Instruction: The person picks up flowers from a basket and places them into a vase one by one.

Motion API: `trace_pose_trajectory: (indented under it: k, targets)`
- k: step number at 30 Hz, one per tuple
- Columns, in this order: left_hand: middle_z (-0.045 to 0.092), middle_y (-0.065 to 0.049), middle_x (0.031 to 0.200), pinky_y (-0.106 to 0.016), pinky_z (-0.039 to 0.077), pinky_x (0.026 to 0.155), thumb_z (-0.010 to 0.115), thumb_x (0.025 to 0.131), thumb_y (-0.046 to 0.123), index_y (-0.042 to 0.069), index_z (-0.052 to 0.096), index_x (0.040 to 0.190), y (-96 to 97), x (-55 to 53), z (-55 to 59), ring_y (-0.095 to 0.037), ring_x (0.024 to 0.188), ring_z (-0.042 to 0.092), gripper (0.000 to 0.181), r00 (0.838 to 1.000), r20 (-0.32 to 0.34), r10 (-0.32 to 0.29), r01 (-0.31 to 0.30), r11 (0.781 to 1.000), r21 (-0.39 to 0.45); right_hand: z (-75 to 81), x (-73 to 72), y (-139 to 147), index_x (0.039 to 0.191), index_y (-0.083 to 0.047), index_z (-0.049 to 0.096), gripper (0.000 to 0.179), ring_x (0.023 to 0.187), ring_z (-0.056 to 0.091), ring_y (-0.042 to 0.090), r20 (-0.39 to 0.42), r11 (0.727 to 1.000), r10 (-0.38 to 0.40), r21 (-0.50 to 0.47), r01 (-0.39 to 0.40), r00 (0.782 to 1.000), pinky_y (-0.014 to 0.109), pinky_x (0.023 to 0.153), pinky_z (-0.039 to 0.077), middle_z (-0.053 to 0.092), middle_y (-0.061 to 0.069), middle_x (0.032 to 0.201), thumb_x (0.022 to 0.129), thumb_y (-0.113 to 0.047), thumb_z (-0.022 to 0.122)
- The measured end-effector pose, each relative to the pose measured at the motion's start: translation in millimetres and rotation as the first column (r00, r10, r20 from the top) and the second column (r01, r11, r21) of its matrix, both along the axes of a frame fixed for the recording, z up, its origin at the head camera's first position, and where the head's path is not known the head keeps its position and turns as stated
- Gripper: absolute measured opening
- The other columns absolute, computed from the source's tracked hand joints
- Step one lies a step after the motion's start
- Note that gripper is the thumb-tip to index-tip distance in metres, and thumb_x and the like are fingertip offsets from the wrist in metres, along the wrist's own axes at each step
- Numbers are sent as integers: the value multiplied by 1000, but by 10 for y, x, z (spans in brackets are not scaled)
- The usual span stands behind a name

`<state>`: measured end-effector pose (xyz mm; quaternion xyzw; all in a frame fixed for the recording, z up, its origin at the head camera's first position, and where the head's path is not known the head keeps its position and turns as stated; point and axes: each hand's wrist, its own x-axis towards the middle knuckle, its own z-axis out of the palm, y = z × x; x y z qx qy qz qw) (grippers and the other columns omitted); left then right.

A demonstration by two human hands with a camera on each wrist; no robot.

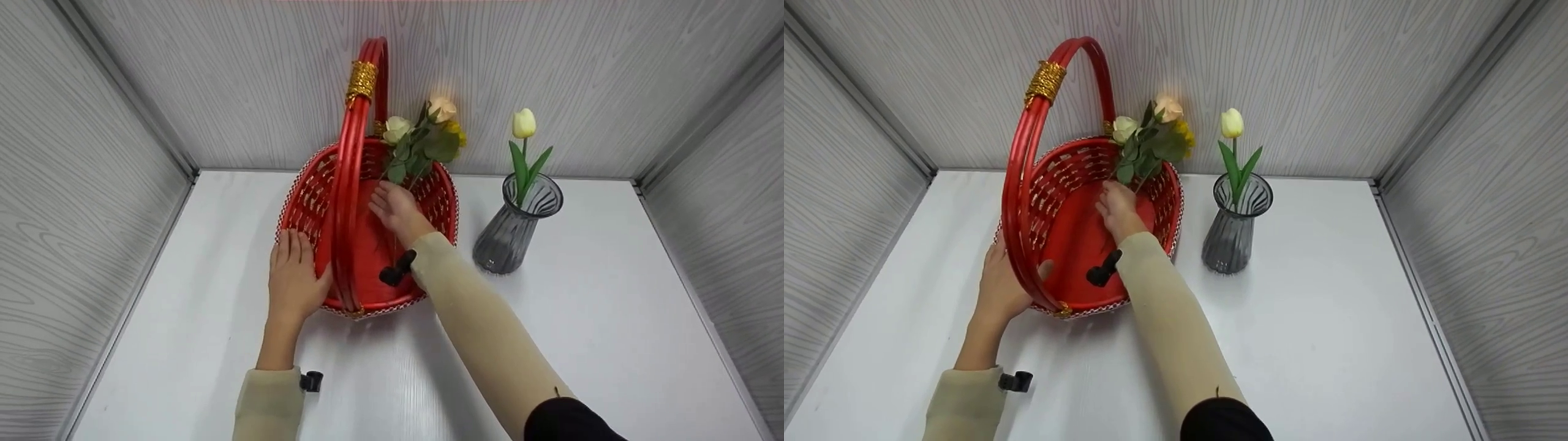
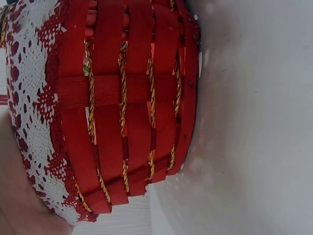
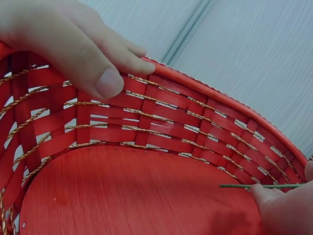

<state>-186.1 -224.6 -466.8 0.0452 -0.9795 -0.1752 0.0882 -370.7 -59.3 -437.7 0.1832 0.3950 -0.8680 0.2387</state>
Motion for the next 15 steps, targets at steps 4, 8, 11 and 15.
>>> trace_pose_trajectory:
  k: [4, 8, 11, 15]
  targets:
    - [24, -28, 160, -52, 7, 124, 46, 98, 44, -11, 28, 151, 13, 2, 9, -40, 153, 8, 78, 1000, 0, 4, -4, 1000, -1, -10, -32, -17, 155, -7, 32, 53, 148, 33, 28, 1, 1000, -10, 11, 10, 1000, 39, 118, 33, 33, 13, 161, 105, -9, 46]
    - [23, -29, 160, -52, 6, 124, 46, 99, 44, -11, 28, 151, 16, 8, 19, -40, 153, 8, 78, 1000, 11, -3, 3, 1000, -6, -29, -42, -34, 155, -6, 33, 53, 147, 34, 28, 6, 1000, -18, 9, 18, 1000, 39, 117, 34, 33, 13, 160, 105, -8, 47]
    - [22, -28, 160, -52, 6, 124, 46, 99, 44, -10, 28, 152, 12, 11, 20, -40, 153, 7, 78, 1000, 22, -5, 5, 1000, -7, -38, -40, -45, 154, -6, 35, 51, 145, 37, 29, 5, 999, -35, 11, 35, 999, 40, 116, 35, 37, 14, 158, 104, -8, 48]
    - [23, -28, 160, -51, 6, 124, 46, 98, 45, -10, 29, 151, -2, 4, 20, -40, 153, 8, 78, 1000, 10, 1, -1, 1000, -6, -38, -31, -66, 152, -5, 39, 50, 141, 43, 28, -12, 998, -52, 23, 52, 999, 40, 115, 38, 45, 15, 152, 103, -6, 50]
